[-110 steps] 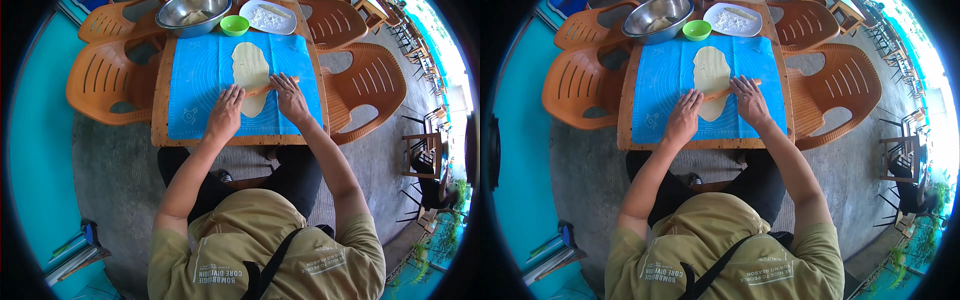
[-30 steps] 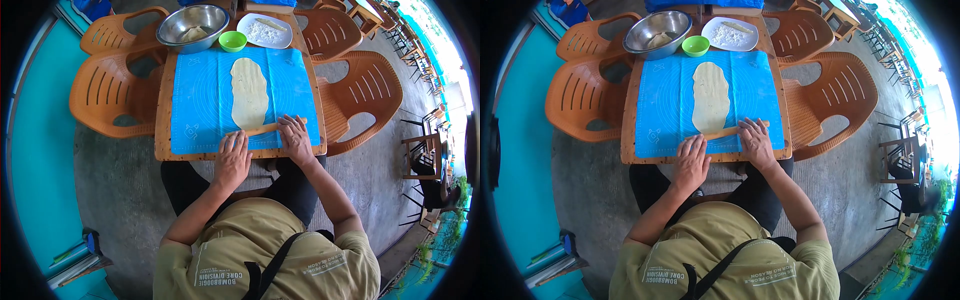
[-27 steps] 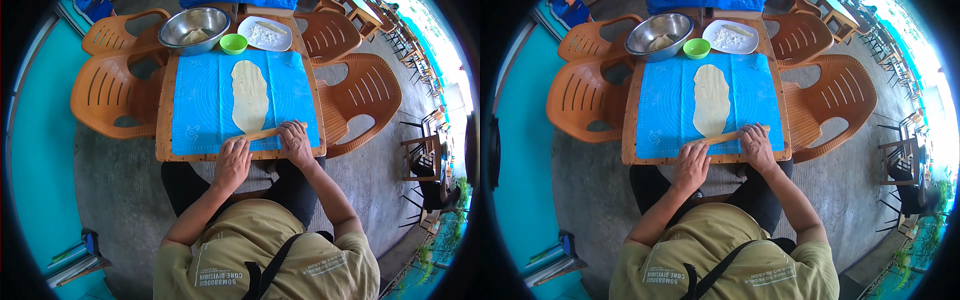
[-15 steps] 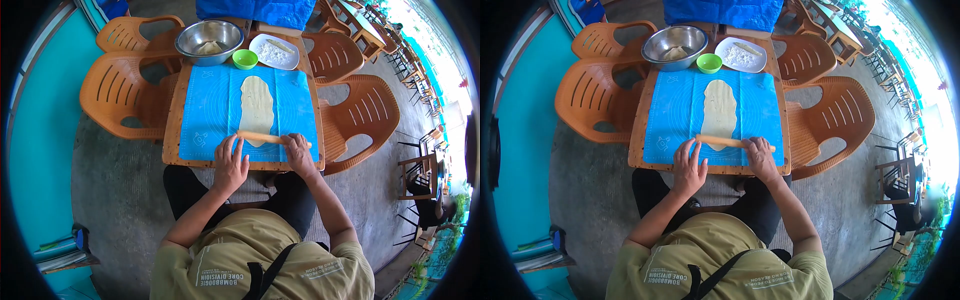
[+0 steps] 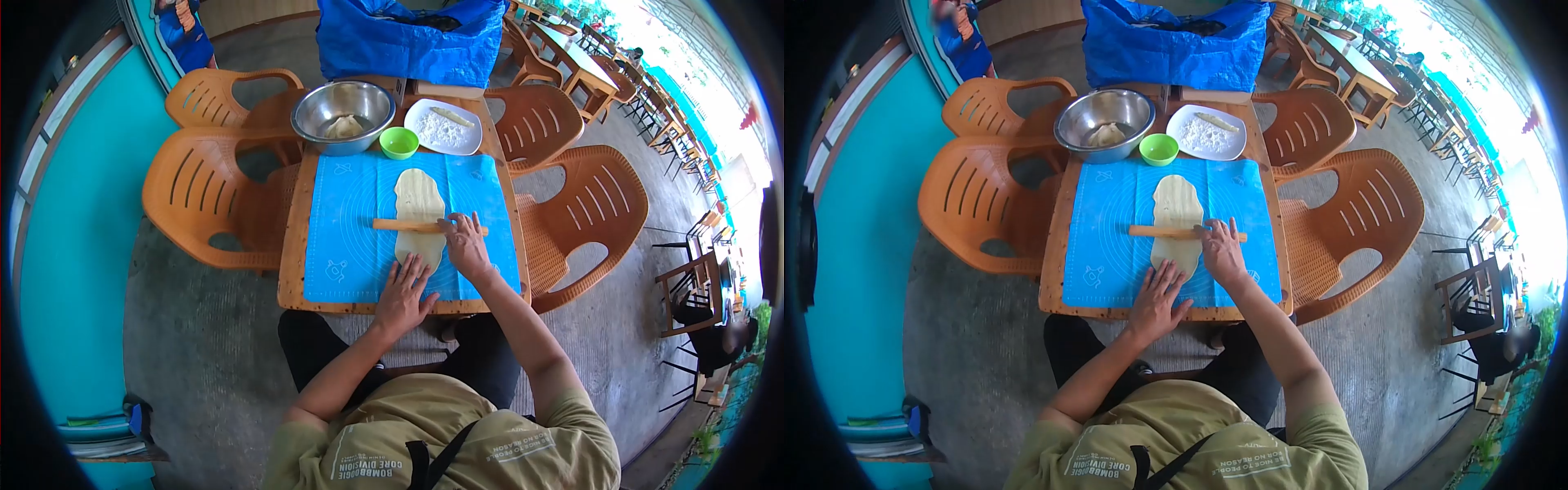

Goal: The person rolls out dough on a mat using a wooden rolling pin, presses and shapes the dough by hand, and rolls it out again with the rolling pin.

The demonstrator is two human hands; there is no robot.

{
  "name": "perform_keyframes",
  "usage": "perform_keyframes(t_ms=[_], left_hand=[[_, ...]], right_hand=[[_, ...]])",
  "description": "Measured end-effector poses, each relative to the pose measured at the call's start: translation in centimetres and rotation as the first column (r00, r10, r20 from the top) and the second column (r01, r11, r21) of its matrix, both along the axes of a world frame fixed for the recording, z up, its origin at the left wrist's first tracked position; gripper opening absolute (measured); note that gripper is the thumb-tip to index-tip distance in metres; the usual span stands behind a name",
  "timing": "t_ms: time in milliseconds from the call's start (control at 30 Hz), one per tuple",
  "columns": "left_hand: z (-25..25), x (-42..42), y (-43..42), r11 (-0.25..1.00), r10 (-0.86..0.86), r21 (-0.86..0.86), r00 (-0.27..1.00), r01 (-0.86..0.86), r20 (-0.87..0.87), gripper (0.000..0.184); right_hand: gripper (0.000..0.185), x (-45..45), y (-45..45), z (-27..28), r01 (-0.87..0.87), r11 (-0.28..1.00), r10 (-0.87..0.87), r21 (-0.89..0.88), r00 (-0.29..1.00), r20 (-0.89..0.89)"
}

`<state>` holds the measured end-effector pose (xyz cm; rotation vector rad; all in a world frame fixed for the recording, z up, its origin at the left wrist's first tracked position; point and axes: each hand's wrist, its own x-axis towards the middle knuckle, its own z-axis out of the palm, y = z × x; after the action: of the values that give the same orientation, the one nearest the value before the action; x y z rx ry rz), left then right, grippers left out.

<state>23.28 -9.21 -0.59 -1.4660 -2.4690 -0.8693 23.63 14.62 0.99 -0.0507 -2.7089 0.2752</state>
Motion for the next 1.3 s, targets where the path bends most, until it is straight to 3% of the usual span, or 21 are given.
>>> perform_keyframes(t_ms=[67,133,300,800,1033,1300], left_hand=[[-0.2,-0.2,0.0,1.0,-0.01,-0.025,1.0,0.01,0.005,0.067],[0.0,0.1,0.0,0.999,-0.004,-0.046,1.0,0.005,0.016,0.067],[0.3,-0.3,0.3,0.999,0.004,-0.037,1.0,-0.003,0.026,0.065],[0.5,-0.7,0.3,0.999,0.032,-0.004,0.999,-0.032,0.013,0.049],[0.5,-0.7,0.4,0.997,0.054,-0.05,0.998,-0.055,-0.007,0.047],[0.4,-0.6,0.4,0.998,0.052,-0.022,0.999,-0.052,-0.004,0.046]], right_hand=[[0.047,-0.1,-0.6,-0.5,0.024,0.999,-0.024,0.036,1.0,-0.009],[0.055,0.2,-2.7,0.4,-0.005,0.994,0.01,-0.112,0.999,0.04],[0.068,-0.2,-5.2,-0.6,0.026,0.996,-0.009,-0.08,0.979,0.205],[0.068,-10.1,-0.8,-0.4,0.127,0.989,-0.107,-0.081,0.971,0.213],[0.075,-14.8,0.8,-0.8,0.311,0.949,-0.308,0.048,0.889,0.338],[0.074,-15.8,0.2,-0.7,0.397,0.913,-0.409,0.099,0.886,0.22]])
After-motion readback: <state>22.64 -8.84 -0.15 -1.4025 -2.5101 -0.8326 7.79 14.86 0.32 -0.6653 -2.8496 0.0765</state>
